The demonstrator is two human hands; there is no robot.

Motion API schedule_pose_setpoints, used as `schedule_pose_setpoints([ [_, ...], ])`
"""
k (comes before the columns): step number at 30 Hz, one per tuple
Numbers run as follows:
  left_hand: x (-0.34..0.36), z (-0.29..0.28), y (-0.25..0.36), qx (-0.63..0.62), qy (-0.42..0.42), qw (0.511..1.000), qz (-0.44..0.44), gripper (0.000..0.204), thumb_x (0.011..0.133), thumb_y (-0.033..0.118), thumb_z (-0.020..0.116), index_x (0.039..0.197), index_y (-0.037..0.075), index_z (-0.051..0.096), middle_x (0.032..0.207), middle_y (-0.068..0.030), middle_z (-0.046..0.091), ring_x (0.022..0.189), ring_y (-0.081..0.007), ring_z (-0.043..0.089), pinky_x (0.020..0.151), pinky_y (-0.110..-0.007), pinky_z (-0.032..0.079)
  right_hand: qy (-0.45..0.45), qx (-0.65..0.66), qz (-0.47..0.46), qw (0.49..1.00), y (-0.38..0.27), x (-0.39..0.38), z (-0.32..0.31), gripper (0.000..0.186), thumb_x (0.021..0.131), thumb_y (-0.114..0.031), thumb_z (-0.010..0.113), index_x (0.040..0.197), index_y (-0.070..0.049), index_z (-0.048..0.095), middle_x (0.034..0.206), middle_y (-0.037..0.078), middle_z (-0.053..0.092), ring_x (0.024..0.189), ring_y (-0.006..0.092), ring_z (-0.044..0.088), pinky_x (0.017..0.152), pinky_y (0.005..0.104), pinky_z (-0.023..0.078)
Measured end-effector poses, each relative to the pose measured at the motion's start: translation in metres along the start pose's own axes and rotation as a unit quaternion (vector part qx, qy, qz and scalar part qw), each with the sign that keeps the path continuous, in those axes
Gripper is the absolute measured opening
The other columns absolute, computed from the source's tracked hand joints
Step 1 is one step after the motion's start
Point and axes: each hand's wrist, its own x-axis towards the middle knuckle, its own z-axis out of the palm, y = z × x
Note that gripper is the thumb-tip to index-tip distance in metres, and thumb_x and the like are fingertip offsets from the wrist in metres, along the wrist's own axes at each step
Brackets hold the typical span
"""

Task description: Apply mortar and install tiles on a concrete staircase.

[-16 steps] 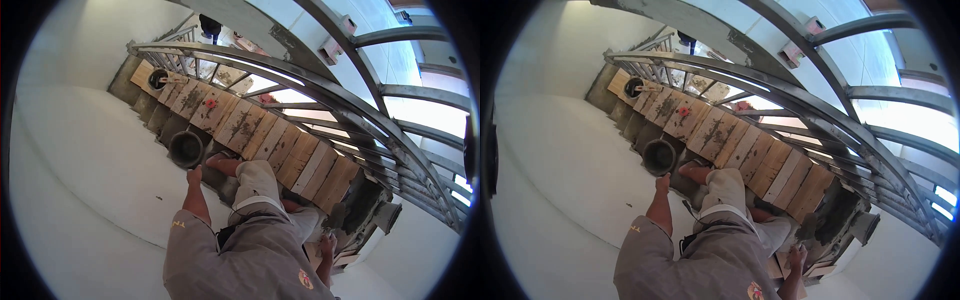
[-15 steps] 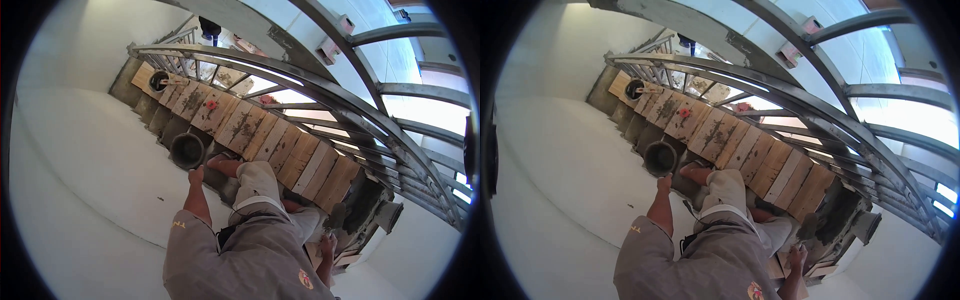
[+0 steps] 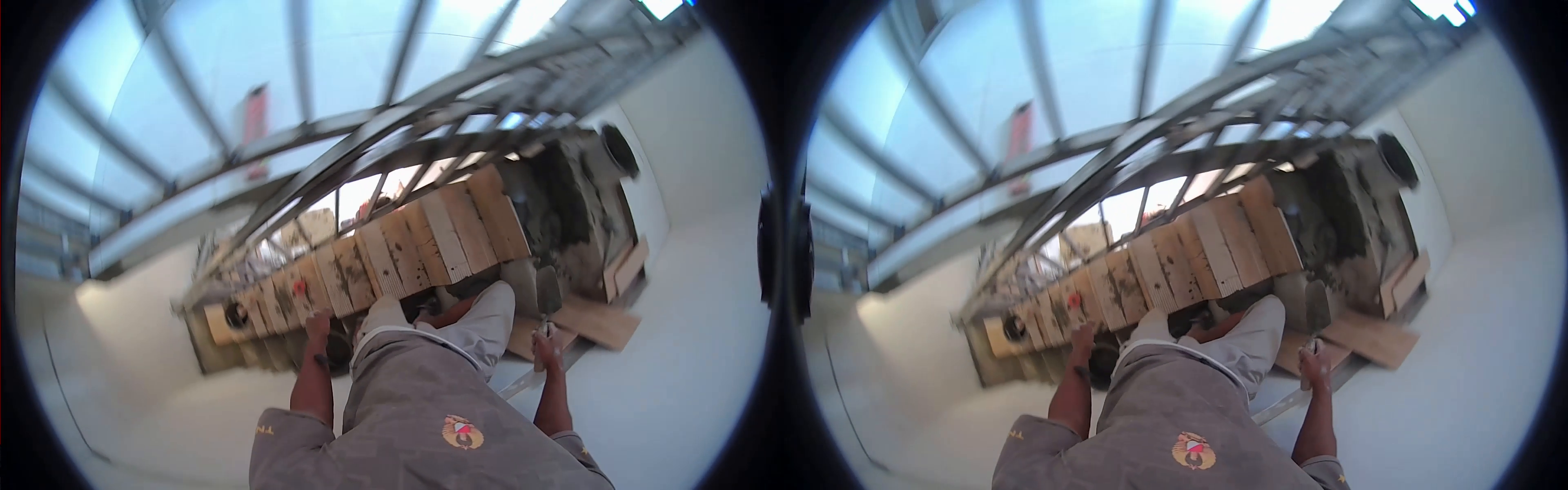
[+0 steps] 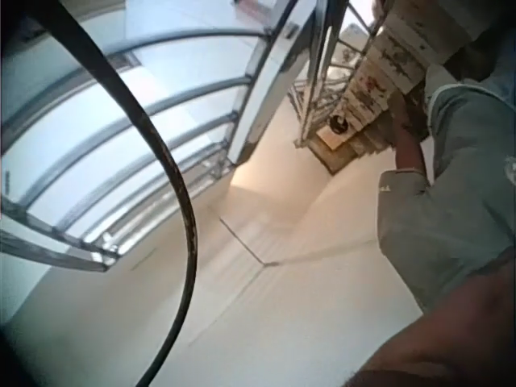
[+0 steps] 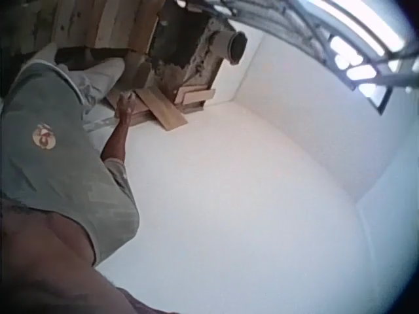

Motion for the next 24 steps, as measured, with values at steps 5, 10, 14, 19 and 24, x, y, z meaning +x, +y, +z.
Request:
schedule_pose_setpoints([
  [5,-0.020,-0.034,0.191,0.007,-0.004,0.955,0.296,0.040,0.088,0.033,0.070,0.110,0.001,0.068,0.098,-0.0141,0.072,0.094,-0.0256,0.069,0.086,-0.038,0.052,0.090,-0.017,0.000,0.996,0.077,0.024,0.008,0.022,0.082,-0.024,0.065,0.084,-0.005,0.056,0.067,0.011,0.060,0.058,0.0205,0.060,0.055,0.0396,0.049],
  [10,-0.145,-0.057,0.445,0.016,-0.015,0.772,0.635,0.035,0.092,0.004,0.064,0.126,-0.002,0.060,0.122,-0.0162,0.066,0.112,-0.0237,0.063,0.095,-0.036,0.050,0.144,-0.036,0.021,0.989,0.072,0.006,0.013,0.033,0.083,-0.030,0.065,0.095,0.000,0.057,0.088,0.020,0.064,0.081,0.0363,0.062,0.075,0.0444,0.050],
  [14,-0.195,-0.077,0.568,0.084,0.147,0.554,0.815,0.041,0.090,0.003,0.067,0.130,-0.003,0.058,0.129,-0.0190,0.062,0.120,-0.0295,0.060,0.104,-0.039,0.046,0.163,-0.007,0.106,0.981,0.076,0.008,0.043,0.040,0.081,-0.032,0.069,0.100,0.002,0.057,0.092,0.026,0.064,0.089,0.0460,0.061,0.080,0.0458,0.050],
  [19,-0.207,-0.041,0.647,0.176,0.158,0.377,0.895,0.059,0.088,0.019,0.072,0.140,0.002,0.049,0.147,-0.0214,0.045,0.136,-0.0388,0.043,0.112,-0.052,0.037,0.081,0.078,0.168,0.979,0.064,0.000,0.075,0.041,0.086,-0.035,0.066,0.101,0.002,0.058,0.087,0.022,0.064,0.083,0.0403,0.064,0.078,0.0458,0.051],
  [24,-0.171,-0.008,0.668,0.253,0.110,0.363,0.890,0.075,0.085,0.030,0.075,0.149,0.008,0.040,0.156,-0.0242,0.030,0.146,-0.0429,0.028,0.117,-0.060,0.023,0.038,0.518,0.340,0.784,0.062,0.026,0.170,0.029,0.097,-0.039,0.059,0.097,-0.010,0.055,0.074,0.005,0.057,0.055,0.0172,0.056,0.047,0.0355,0.049],
])
